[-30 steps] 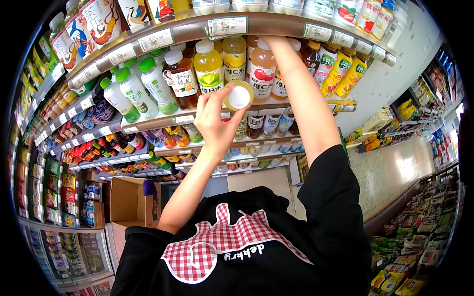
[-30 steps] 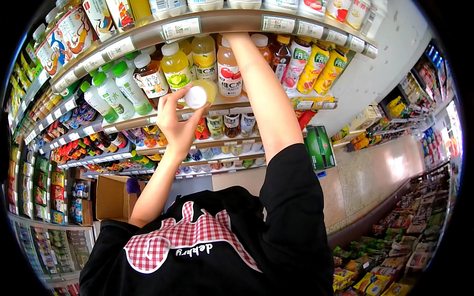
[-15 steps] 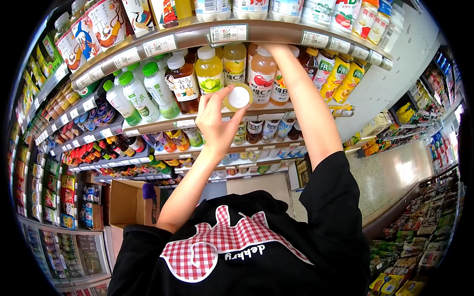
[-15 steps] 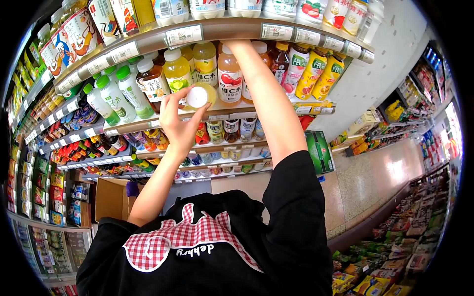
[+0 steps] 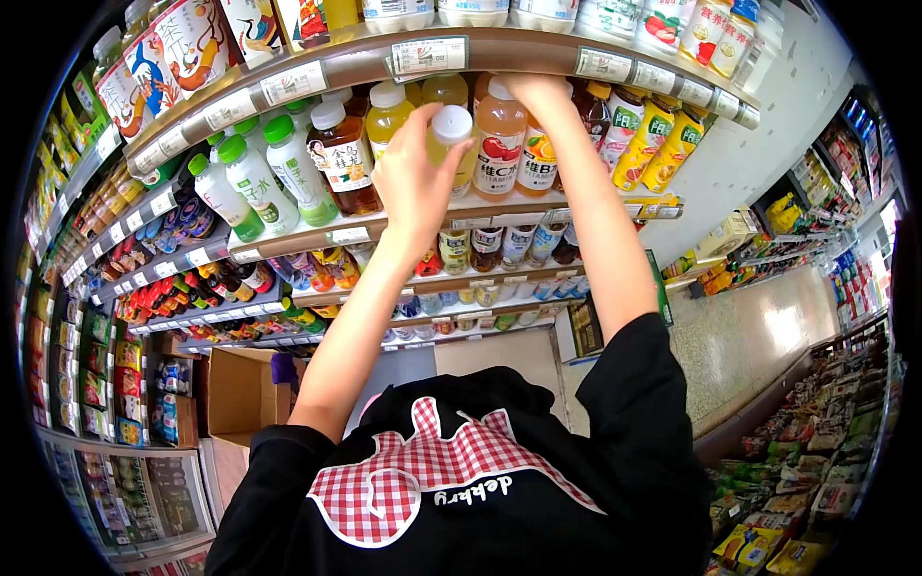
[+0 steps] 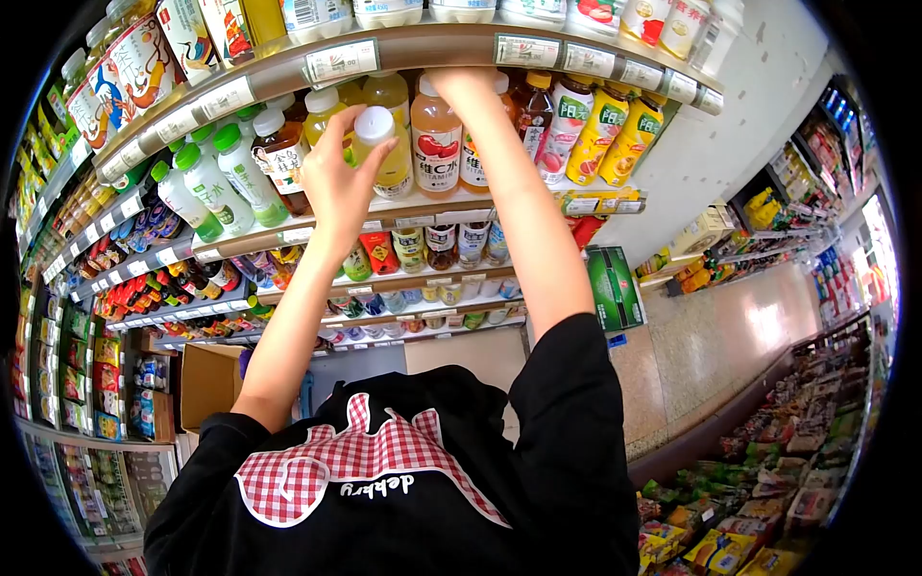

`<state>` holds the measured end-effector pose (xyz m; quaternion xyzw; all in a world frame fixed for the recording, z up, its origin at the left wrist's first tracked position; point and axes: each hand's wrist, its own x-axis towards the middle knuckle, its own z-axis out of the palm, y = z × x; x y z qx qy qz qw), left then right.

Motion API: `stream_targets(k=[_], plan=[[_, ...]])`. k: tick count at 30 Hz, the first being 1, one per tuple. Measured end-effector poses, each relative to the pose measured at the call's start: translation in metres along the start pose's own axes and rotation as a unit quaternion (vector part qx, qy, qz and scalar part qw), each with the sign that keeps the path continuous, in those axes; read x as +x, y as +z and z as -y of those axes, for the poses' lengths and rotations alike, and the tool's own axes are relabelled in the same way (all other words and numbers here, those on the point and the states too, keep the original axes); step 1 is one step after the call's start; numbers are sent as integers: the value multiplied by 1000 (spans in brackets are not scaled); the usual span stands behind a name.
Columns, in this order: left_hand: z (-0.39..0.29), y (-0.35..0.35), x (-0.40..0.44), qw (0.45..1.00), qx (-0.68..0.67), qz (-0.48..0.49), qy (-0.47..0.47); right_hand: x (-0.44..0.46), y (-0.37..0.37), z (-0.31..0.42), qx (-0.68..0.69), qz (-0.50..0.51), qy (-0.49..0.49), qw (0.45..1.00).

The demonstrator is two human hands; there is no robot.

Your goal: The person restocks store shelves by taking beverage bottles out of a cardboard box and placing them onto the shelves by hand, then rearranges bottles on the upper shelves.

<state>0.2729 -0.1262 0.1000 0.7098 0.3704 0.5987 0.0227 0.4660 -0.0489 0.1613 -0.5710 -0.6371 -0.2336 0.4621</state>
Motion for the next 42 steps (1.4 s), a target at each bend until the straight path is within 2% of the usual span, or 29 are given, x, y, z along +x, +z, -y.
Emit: stream_targets(k=[5, 8, 9, 15, 18, 22, 25, 28, 31, 32, 35, 36, 38, 42], plan=[[2, 5, 21, 998, 40, 38, -33, -48, -39, 39, -25, 30, 46, 998], [6, 11, 32, 997, 63, 47, -18, -83, -40, 57, 65, -160, -14, 985], [8, 13, 34, 997, 64, 51, -13, -97, -40, 61, 64, -172, -7, 983], [9, 18, 47, 990, 101, 98, -4, -161, -25, 77, 158, -104, 83, 978], [10, 21, 50, 986, 126, 108, 3, -179, -9, 82, 211, -44, 168, 962], [15, 29, 58, 971, 178, 160, -15, -190, -1, 81, 194, -31, 154, 968], [16, 33, 58, 971, 189, 146, 8, -193, -3, 88, 235, -22, 189, 953], [6, 29, 58, 958, 209, 195, -34, -199, -4, 90, 245, -17, 197, 949], [7, 30, 33, 984, 152, 47, 84, -204, -7, 91, 243, -16, 199, 949], [1, 25, 22, 986, 123, 96, 63, -205, -8, 90, 243, -18, 196, 950], [11, 29, -9, 981, 121, 50, 142, -211, -6, 88, 249, -23, 193, 949], [13, 28, -17, 986, 71, 99, 116, -215, -5, 86, 240, -31, 183, 953], [14, 25, -27, 987, 54, 117, 95, -218, -8, 85, 230, -39, 171, 957], [5, 10, -50, 988, 7, 110, 106, -230, -14, 82, 255, -24, 227, 939]])
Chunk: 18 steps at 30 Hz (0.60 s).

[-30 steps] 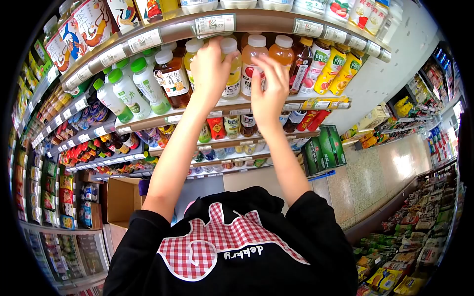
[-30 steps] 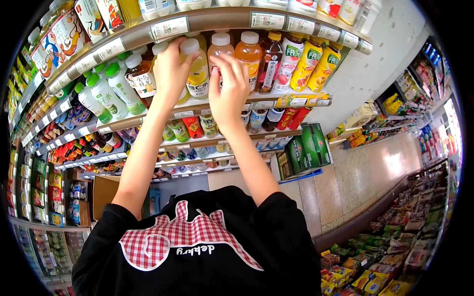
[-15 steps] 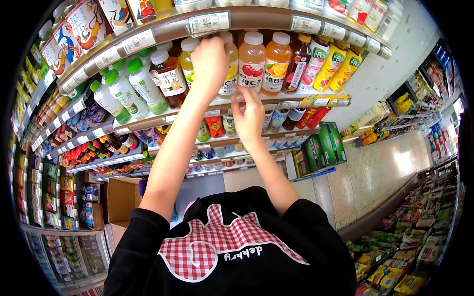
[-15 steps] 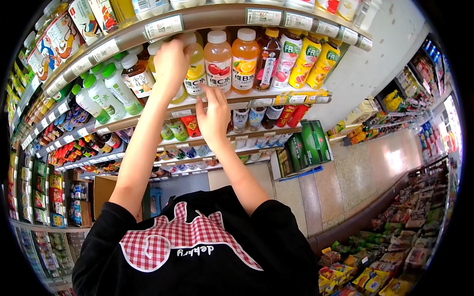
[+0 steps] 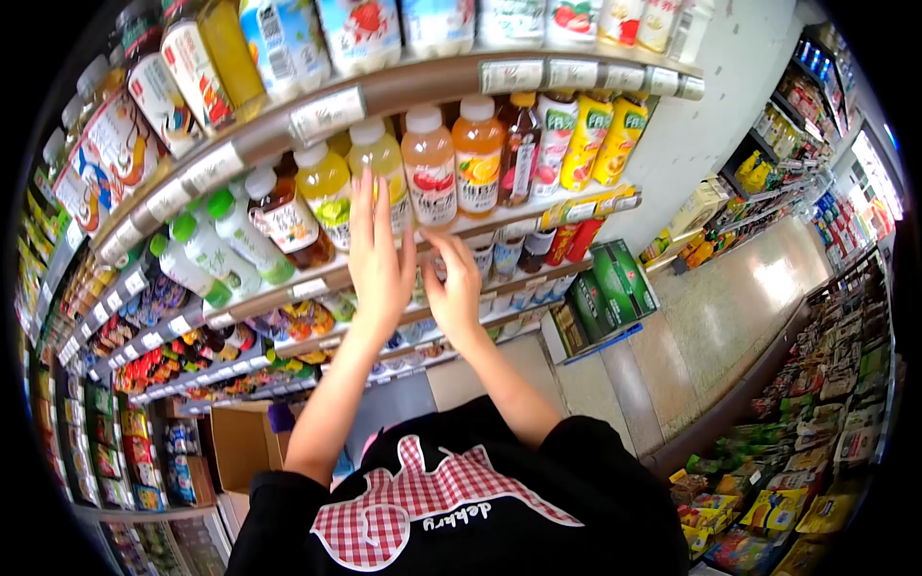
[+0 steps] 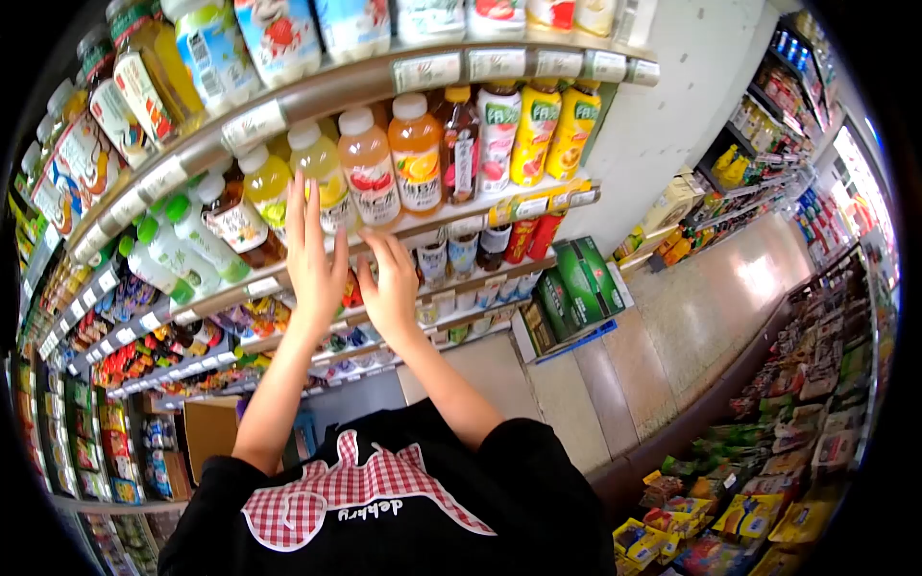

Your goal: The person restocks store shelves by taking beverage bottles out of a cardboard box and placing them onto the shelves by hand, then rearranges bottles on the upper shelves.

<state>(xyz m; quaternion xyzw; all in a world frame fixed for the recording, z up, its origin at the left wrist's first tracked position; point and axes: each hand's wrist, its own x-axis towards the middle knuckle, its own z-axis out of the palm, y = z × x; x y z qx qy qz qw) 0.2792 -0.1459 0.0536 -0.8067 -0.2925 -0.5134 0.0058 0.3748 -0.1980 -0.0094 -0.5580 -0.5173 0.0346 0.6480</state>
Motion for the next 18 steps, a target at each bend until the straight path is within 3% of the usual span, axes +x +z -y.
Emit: stream_targets(k=[4, 6, 11, 13, 18], plan=[[-25, -16, -40, 996, -78, 5, 44, -2, -26, 18, 32, -82, -26, 996], [-31, -19, -60, 996, -70, 35, 39, 4, -40, 16, 30, -124, -49, 991], [-38, -16, -87, 991, -111, 61, -38, 41, -94, -6, -33, -211, -7, 977], [-40, -17, -89, 992, -109, 59, -24, 56, -107, -15, -11, -253, -6, 967], [-46, -18, -88, 991, -125, 37, -31, 57, -114, -5, 17, -262, -11, 965]])
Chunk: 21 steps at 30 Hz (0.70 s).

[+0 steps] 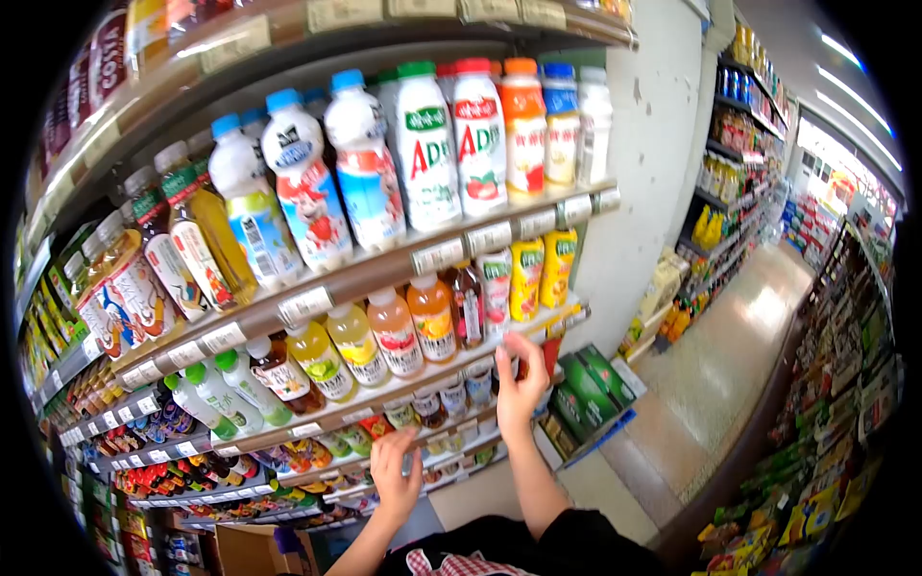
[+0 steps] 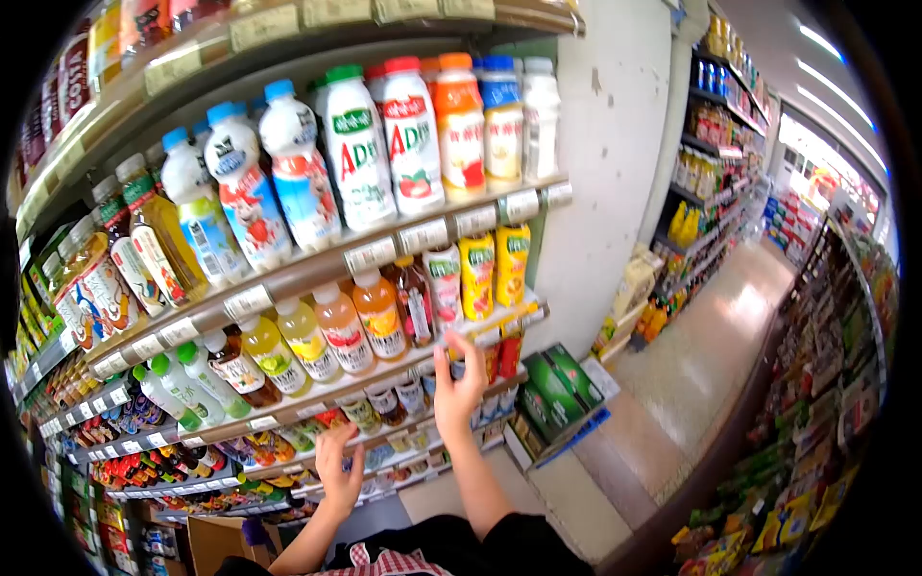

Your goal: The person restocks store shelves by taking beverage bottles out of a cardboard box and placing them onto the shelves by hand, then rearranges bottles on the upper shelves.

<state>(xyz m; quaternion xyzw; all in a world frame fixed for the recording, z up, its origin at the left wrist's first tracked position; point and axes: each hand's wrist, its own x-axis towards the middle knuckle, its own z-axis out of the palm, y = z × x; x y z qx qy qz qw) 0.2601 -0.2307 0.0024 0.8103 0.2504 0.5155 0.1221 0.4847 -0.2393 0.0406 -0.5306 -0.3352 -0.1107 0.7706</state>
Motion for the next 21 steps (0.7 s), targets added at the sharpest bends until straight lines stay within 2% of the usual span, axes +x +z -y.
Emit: stream_targets(k=[1, 5, 6, 8, 10, 11, 13, 14, 15, 17, 18, 19, 21], plan=[[-4, -2, 3, 1000, 11, 2, 1, -5, 1, 6, 4, 7, -8, 1000], [-6, -8, -3, 1000, -12, 8, -26, -35, 14, 26, 184, 2, 84, 979], [-7, -9, -2, 1000, -4, -9, -8, -43, 13, 30, 183, 25, 106, 977], [-4, -14, -7, 999, -25, -5, -36, -51, 9, 48, 151, 80, 145, 975], [-2, -14, -9, 997, -54, -29, -42, -57, 7, 56, 118, 124, 126, 977], [-6, -18, -10, 991, -88, -10, -98, -58, 6, 57, 95, 161, 108, 976], [-1, -24, -21, 989, -34, 47, -134, -61, 14, 61, 125, 193, 78, 970], [1, -19, -22, 995, -21, -21, -97, -65, 14, 53, 97, 231, 86, 964], [4, -21, -34, 988, -6, 32, -152, -69, 14, 46, 67, 265, 112, 955], [12, -10, -46, 995, 14, -42, -91, -77, 15, 39, 66, 320, 128, 937], [-3, -19, -36, 993, 38, -68, -91, -84, 15, 35, 73, 332, 138, 930], [-18, -29, -26, 989, -20, -80, -124, -89, 19, 40, 80, 345, 149, 923], [-24, -36, -23, 986, -22, -90, -141, -97, 28, 39, 88, 340, 116, 929]])
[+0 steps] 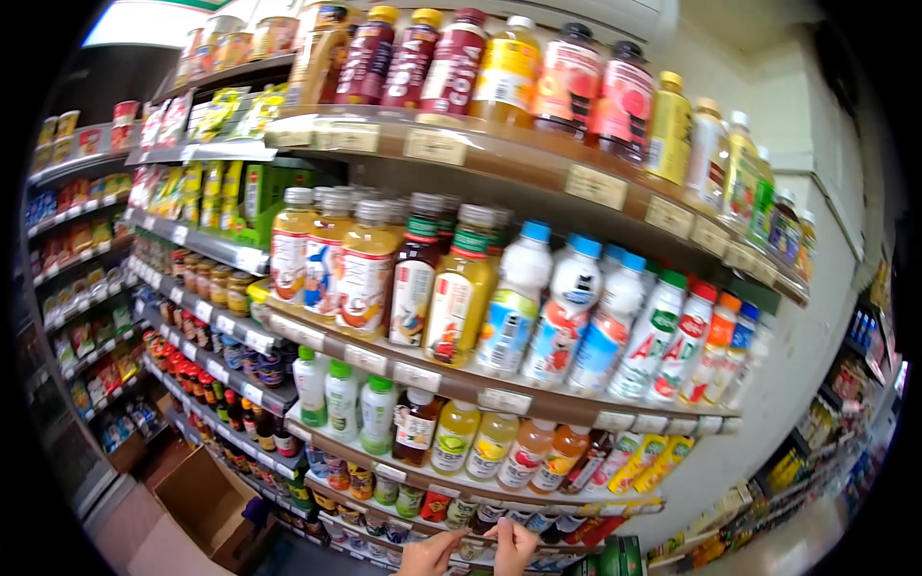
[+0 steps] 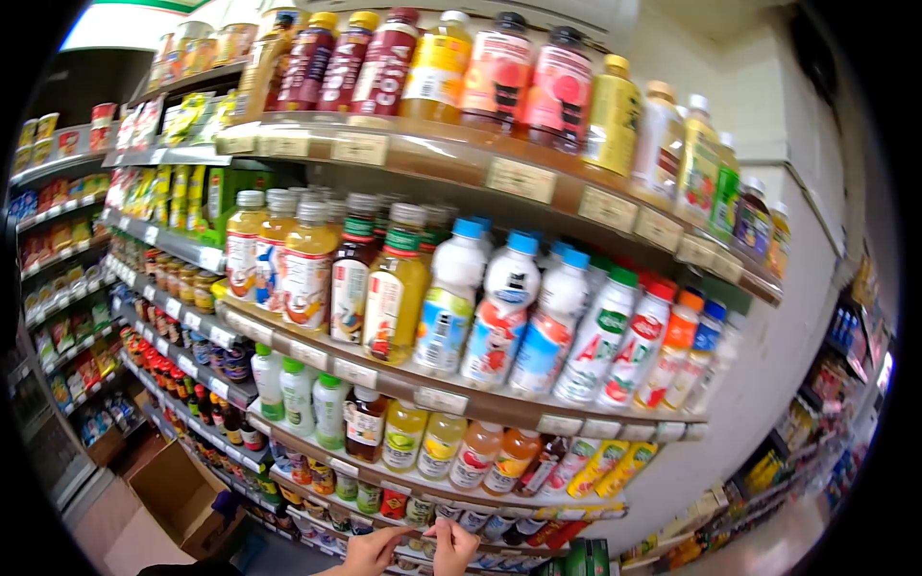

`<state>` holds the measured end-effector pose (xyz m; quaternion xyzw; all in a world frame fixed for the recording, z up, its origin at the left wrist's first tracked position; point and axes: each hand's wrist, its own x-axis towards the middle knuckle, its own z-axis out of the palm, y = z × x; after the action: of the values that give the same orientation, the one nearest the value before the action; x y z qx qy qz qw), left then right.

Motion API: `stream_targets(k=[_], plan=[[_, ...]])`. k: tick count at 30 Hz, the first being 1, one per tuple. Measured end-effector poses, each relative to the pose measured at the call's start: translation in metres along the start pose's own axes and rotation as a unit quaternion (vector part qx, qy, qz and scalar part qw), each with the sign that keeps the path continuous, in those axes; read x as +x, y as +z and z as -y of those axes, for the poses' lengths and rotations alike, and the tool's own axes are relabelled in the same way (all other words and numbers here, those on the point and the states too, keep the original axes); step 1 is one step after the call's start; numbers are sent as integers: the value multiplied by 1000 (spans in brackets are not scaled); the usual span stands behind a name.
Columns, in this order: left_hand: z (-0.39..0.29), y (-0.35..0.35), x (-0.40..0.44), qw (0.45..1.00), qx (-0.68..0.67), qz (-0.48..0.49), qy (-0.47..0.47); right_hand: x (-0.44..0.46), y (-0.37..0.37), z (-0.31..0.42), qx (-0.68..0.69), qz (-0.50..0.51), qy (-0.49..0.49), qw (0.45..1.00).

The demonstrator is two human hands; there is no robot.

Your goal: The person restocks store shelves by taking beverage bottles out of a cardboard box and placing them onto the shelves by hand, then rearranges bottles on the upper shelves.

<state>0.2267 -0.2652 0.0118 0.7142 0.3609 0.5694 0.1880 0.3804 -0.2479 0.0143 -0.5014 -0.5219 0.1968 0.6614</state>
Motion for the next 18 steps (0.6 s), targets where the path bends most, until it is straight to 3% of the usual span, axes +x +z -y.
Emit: stream_targets(k=[3, 6, 7, 8, 12, 15, 18], plan=[[4, -5, 2, 999, 32, -13, -19, -4, 17, -20, 2, 12, 13, 1000], [8, -25, 7, 986, 96, 38, -132, -5, 34, 1, 77, 68, 80, 992], [15, -33, 24, 993, 91, -68, -14, -5, 35, -14, 85, 109, 93, 986], [20, -47, 28, 994, 93, -51, -36, -4, 38, -4, 77, 130, 88, 985], [18, -119, 88, 970, 167, -167, 48, 27, 67, 77, 32, 163, 39, 985], [15, -174, 143, 931, 218, -271, 106, 34, 77, 92, 43, 213, -3, 976], [19, -225, 199, 904, 239, -338, 106, 37, 95, 100, 56, 227, -27, 972]])
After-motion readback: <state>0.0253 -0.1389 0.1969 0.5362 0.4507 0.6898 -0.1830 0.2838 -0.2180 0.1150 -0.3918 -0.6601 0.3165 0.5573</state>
